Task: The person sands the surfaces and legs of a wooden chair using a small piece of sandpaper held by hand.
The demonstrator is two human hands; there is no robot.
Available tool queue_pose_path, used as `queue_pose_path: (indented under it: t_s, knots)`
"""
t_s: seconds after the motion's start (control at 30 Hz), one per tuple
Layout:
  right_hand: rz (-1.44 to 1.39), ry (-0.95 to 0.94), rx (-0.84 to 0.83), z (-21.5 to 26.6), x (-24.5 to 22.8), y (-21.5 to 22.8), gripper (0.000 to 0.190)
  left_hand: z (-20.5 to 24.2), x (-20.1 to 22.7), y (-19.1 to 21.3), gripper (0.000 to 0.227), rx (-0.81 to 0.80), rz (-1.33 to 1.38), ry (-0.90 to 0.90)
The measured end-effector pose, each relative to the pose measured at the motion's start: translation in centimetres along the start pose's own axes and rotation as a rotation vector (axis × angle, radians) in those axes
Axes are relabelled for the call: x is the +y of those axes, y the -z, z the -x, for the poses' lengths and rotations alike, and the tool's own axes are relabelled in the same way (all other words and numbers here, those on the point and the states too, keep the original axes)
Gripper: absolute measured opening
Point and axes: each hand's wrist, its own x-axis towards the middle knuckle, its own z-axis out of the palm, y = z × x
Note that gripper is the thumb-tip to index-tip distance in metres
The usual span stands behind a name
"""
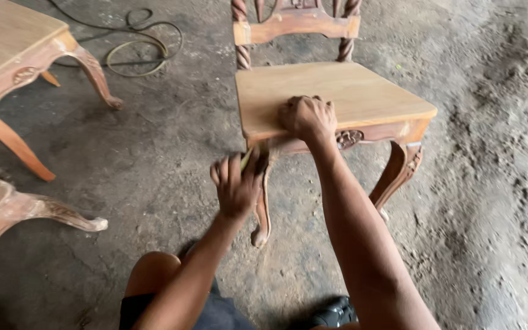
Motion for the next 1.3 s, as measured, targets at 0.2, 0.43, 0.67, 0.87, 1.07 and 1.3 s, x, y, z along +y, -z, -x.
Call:
queue_pose_path:
  t_s: [0.2, 0.43, 0.67, 0.87, 1.07, 1.3]
  knots:
    - [-0.020, -0.037, 0.008, 0.1, 0.0, -0.1, 0.047, 1.2, 3.7, 0.2, 0.037, 0.066, 0.256, 0.508]
    - [0.007, -0.040, -0.035, 1.9, -0.7, 1.1, 0.048, 3.9, 2.8, 1.7, 0.037, -0.199, 0.660, 0.708]
    - [-0.045, -0.069, -0.105, 2.8, -1.4, 2.3, 0.061, -7.8, -2.1, -2.2, 0.049, -0.072, 0.877, 0.821]
    - [-0.650, -0.160, -0.060, 3.1, 0.6, 3.3, 0.073, -11.2, 0.7, -5.2, 0.063, -0.314, 0.479, 0.621]
    - [-0.918, 0.147, -0.142, 2.6, 2.0, 2.7, 0.067, -9.7, -0.4, -6.7, 0.033, -0.130, 0.596, 0.166]
    - [-0.840, -0.003, -0.254, 2.8, 2.7, 2.8, 0.044, -11.8, -0.4, -4.5, 0.028, -0.749, 0.546, 0.041]
